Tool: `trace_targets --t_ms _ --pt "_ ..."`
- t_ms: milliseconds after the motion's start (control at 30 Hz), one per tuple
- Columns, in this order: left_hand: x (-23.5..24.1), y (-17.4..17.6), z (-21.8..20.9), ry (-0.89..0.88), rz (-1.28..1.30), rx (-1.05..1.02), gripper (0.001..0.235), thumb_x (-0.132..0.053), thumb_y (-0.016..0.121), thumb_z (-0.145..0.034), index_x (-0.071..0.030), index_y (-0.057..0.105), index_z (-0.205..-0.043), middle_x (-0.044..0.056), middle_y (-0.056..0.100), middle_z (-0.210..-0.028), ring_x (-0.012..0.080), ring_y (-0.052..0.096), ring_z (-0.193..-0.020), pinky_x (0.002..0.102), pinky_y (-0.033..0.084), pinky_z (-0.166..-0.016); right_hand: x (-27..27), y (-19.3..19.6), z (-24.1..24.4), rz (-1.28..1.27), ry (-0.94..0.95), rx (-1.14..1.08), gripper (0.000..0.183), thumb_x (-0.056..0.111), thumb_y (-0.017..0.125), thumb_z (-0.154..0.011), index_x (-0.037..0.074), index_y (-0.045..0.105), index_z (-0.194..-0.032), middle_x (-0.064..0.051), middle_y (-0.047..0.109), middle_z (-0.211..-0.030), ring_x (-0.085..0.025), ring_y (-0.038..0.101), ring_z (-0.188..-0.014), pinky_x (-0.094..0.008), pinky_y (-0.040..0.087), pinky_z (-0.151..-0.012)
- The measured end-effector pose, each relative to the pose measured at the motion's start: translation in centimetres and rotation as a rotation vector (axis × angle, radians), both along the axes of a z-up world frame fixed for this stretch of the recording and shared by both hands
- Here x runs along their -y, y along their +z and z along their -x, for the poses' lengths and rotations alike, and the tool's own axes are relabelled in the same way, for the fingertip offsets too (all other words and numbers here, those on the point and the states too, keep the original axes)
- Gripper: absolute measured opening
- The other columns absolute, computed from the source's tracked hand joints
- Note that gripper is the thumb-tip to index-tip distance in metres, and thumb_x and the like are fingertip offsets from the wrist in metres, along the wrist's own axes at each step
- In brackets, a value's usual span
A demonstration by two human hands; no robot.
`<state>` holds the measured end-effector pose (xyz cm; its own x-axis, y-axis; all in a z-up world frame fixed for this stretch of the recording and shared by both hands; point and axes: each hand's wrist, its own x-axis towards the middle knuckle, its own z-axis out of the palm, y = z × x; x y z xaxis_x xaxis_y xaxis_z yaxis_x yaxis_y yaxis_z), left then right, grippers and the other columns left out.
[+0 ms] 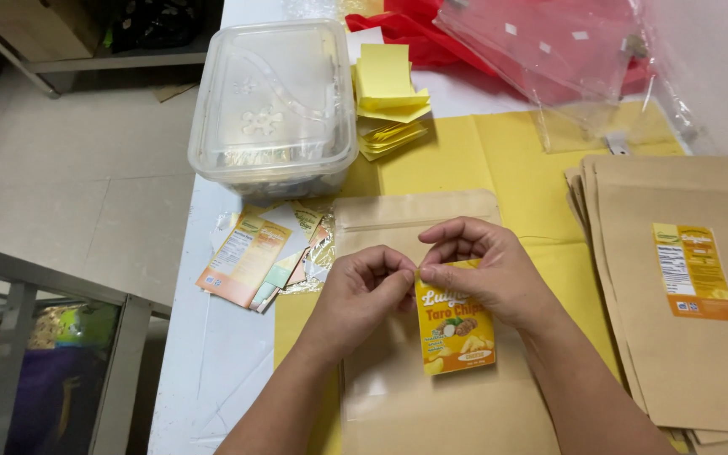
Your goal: The person applies product labels to brown paper pouches. They peel the backing off each label, position it on the pouch, and smooth it down. The person handles multiple pouches and labels, stacking the finished pouches on the table.
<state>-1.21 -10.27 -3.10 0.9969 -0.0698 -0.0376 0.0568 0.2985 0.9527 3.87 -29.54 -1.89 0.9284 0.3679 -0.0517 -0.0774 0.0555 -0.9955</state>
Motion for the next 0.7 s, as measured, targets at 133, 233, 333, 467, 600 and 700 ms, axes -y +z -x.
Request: trace_targets --t_ms 133,233,333,467,600,700 --pt "-0.2 0.8 0.2 -0.046 -0.062 0.023 0.008 0.0 0.068 -0.089 0.007 0.072 -0.09 0.015 0.068 -0.07 0.0182 0.069 -0.066 0.031 0.06 -0.063 0.1 0.3 0.5 0.006 -0.01 0.001 0.052 -0.006 0.09 -0.067 -0.006 0.071 -0.116 -0.018 0.076 -0.081 -0.019 0.075 -0.075 -0.031 0.062 -0.07" --pt "-0.3 0.8 0.2 -0.068 -0.115 0.033 0.009 -0.002 0.068 -0.089 0.006 0.073 -0.09 0.013 0.068 -0.068 0.0155 0.067 -0.066 0.03 0.058 -0.062 0.1 0.6 0.6 0.024 0.002 0.018 0.053 -0.007 0.089 -0.068 -0.005 0.071 -0.117 -0.018 0.076 -0.081 -0.019 0.074 -0.074 -0.031 0.062 -0.07" --pt "-0.3 1.1 0.3 -0.08 -0.11 0.031 0.008 -0.002 0.068 -0.089 0.005 0.073 -0.09 0.013 0.069 -0.068 0.0155 0.068 -0.066 0.029 0.058 -0.063 0.2 0.5 0.5 0.041 0.005 0.032 0.053 -0.008 0.088 -0.068 -0.004 0.072 -0.118 -0.017 0.076 -0.08 -0.018 0.074 -0.074 -0.031 0.062 -0.07" --pt "-0.4 0.5 0.2 -0.094 -0.076 0.018 0.008 0.0 0.068 -0.089 0.006 0.073 -0.09 0.015 0.069 -0.069 0.0182 0.069 -0.067 0.031 0.06 -0.064 0.1 0.5 0.6 0.035 0.001 0.032 0.054 -0.009 0.088 -0.067 -0.004 0.071 -0.118 -0.017 0.076 -0.079 -0.018 0.074 -0.073 -0.031 0.062 -0.07" --pt "-0.6 0.5 0.3 -0.102 -0.118 0.038 0.008 -0.002 0.069 -0.09 0.006 0.073 -0.09 0.012 0.068 -0.068 0.0154 0.067 -0.068 0.028 0.057 -0.063 0.1 0.4 0.8 0.037 -0.008 0.047 0.056 -0.01 0.088 -0.065 -0.003 0.071 -0.118 -0.016 0.076 -0.077 -0.018 0.074 -0.073 -0.03 0.062 -0.07" --pt "-0.6 0.9 0.3 -0.099 -0.171 0.057 0.008 -0.002 0.069 -0.09 0.004 0.073 -0.09 0.011 0.068 -0.067 0.0143 0.066 -0.066 0.027 0.055 -0.061 0.0 0.5 0.8 0.046 -0.013 0.065 0.056 -0.011 0.087 -0.066 -0.002 0.071 -0.119 -0.016 0.076 -0.077 -0.017 0.075 -0.073 -0.03 0.063 -0.07"
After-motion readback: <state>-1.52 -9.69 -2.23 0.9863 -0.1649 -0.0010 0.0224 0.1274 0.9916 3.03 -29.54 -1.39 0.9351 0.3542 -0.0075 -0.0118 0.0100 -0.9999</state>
